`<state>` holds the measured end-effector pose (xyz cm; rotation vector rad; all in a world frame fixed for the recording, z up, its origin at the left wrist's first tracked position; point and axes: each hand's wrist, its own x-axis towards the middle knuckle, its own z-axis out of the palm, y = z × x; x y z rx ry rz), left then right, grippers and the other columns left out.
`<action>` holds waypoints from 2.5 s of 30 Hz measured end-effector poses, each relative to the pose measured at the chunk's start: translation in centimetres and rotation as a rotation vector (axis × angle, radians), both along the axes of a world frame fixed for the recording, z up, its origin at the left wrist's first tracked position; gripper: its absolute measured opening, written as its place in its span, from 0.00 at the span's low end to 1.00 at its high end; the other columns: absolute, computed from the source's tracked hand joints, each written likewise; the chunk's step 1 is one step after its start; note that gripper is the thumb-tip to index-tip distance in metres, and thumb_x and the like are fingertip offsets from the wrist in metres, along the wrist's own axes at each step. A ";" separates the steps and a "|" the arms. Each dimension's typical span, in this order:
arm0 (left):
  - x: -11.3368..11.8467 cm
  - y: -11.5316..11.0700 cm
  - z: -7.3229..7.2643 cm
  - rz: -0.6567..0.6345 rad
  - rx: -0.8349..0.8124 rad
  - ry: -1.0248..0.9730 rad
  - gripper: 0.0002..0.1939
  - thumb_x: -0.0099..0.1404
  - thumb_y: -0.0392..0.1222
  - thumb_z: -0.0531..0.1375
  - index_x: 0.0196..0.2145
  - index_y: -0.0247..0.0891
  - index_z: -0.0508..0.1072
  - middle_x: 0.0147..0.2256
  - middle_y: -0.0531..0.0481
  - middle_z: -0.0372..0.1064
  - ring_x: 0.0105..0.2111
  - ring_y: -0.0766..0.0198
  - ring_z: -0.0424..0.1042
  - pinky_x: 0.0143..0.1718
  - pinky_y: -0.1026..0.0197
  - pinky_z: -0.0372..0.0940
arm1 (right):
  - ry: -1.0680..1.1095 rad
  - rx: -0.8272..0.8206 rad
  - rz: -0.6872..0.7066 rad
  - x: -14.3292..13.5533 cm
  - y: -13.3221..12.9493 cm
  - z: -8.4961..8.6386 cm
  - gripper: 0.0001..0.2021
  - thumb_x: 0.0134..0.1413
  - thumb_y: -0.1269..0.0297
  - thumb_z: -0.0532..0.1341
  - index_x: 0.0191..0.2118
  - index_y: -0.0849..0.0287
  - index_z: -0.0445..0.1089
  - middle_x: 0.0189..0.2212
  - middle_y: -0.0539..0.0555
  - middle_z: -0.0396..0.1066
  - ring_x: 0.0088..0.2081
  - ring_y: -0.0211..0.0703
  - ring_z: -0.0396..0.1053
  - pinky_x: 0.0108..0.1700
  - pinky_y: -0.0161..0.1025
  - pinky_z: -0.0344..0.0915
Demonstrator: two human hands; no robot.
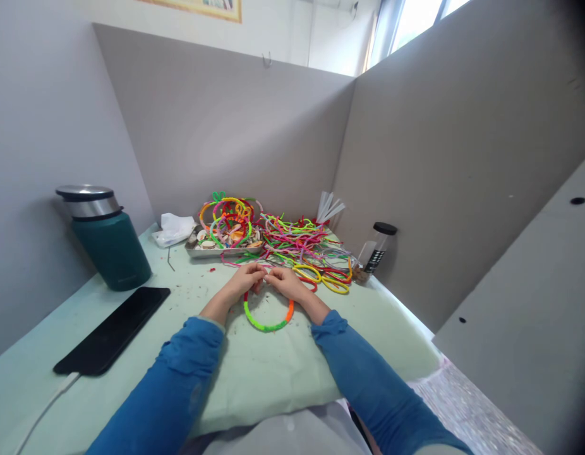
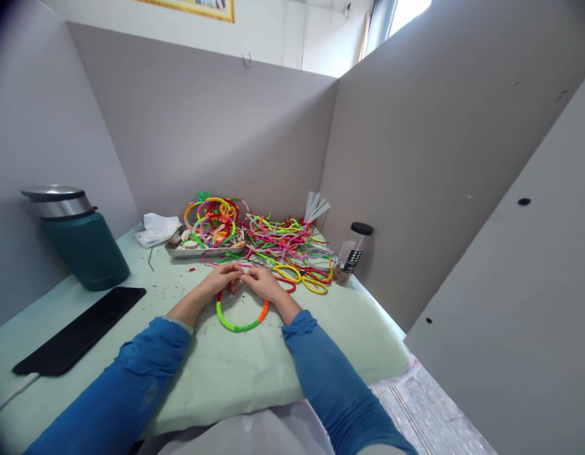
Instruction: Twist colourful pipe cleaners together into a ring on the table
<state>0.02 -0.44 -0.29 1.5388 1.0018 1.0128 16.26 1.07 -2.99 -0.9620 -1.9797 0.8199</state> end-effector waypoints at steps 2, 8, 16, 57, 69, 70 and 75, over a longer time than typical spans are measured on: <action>-0.1 0.2 -0.2 -0.006 -0.002 -0.003 0.10 0.51 0.44 0.60 0.28 0.36 0.65 0.16 0.59 0.59 0.14 0.70 0.61 0.16 0.66 0.56 | -0.002 0.005 -0.007 0.0 0.0 0.0 0.13 0.52 0.58 0.56 0.23 0.61 0.63 0.19 0.46 0.58 0.23 0.33 0.54 0.25 0.31 0.50; -0.3 0.8 -0.9 -0.020 0.059 0.011 0.13 0.52 0.47 0.61 0.29 0.35 0.65 0.19 0.58 0.61 0.14 0.72 0.60 0.16 0.67 0.54 | -0.011 0.032 -0.027 0.0 0.0 0.1 0.13 0.53 0.60 0.55 0.23 0.61 0.63 0.18 0.47 0.59 0.24 0.34 0.55 0.26 0.31 0.51; -0.2 0.6 -0.4 0.029 0.065 0.006 0.15 0.50 0.46 0.62 0.31 0.33 0.67 0.22 0.55 0.65 0.16 0.73 0.61 0.18 0.68 0.55 | 0.004 0.016 -0.025 0.0 -0.2 0.3 0.12 0.54 0.60 0.55 0.25 0.62 0.65 0.18 0.46 0.59 0.23 0.34 0.55 0.26 0.31 0.51; -0.1 0.5 -0.4 0.039 0.135 0.148 0.17 0.52 0.46 0.61 0.36 0.31 0.71 0.24 0.51 0.70 0.15 0.70 0.63 0.18 0.66 0.57 | 0.026 -0.051 -0.033 -0.1 -0.3 0.6 0.14 0.55 0.56 0.55 0.24 0.61 0.63 0.17 0.46 0.58 0.22 0.33 0.53 0.24 0.31 0.49; -0.4 1.0 -1.0 -0.001 0.137 0.131 0.15 0.51 0.38 0.59 0.38 0.32 0.70 0.22 0.55 0.66 0.16 0.71 0.63 0.19 0.67 0.58 | 0.015 -0.043 -0.042 -0.2 -0.4 0.7 0.16 0.54 0.54 0.55 0.23 0.61 0.61 0.17 0.46 0.57 0.22 0.33 0.52 0.24 0.31 0.47; -0.4 0.9 -0.9 0.003 0.141 0.129 0.15 0.51 0.39 0.59 0.38 0.32 0.70 0.21 0.55 0.65 0.16 0.70 0.63 0.18 0.67 0.58 | 0.014 -0.042 -0.043 -0.2 -0.4 0.7 0.16 0.54 0.55 0.55 0.23 0.61 0.61 0.17 0.46 0.57 0.22 0.33 0.52 0.24 0.31 0.47; -0.1 0.5 -0.4 0.016 0.131 0.137 0.15 0.51 0.43 0.60 0.37 0.32 0.70 0.22 0.54 0.67 0.15 0.70 0.63 0.18 0.67 0.58 | 0.005 -0.042 -0.040 -0.1 -0.2 0.5 0.16 0.55 0.55 0.55 0.22 0.61 0.60 0.17 0.46 0.57 0.22 0.33 0.52 0.24 0.32 0.47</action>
